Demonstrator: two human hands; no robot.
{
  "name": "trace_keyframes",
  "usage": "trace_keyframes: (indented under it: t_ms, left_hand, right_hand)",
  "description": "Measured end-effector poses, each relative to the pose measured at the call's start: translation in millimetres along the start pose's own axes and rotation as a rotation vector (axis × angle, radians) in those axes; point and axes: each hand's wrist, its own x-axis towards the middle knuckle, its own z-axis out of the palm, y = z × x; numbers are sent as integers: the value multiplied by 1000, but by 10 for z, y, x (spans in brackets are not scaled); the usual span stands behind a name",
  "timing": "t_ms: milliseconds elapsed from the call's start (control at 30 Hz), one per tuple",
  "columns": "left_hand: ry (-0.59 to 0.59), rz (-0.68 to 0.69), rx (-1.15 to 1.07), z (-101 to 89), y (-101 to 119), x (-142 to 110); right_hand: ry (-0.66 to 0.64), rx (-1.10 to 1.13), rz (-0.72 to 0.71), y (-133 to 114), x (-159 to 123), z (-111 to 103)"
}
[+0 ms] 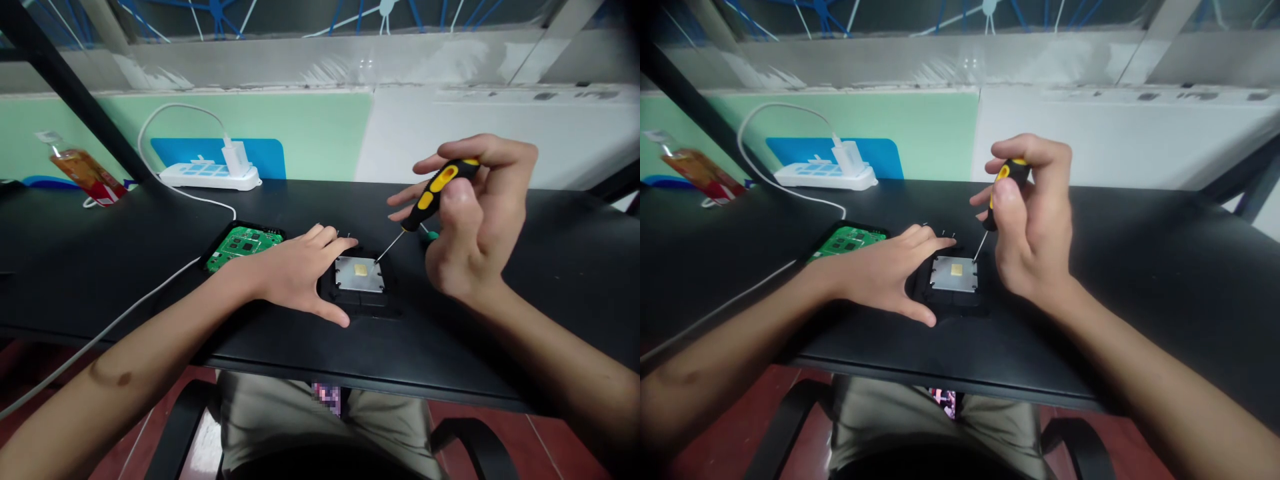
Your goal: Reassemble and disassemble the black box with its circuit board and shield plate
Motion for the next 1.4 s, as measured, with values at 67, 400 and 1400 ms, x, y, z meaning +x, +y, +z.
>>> trace_keyframes:
  t_ms: [67, 400, 1400]
  left_hand:
    - [3, 1, 2, 2, 1, -2]
    - [-2, 0, 16, -7, 15, 0]
    - [0, -7, 22, 3, 13, -2]
  right_hand:
    - [-2, -37, 17, 9, -2, -15]
    - [28, -147, -3, -129, 10, -14]
    - [5, -196, -97, 15, 11, -77]
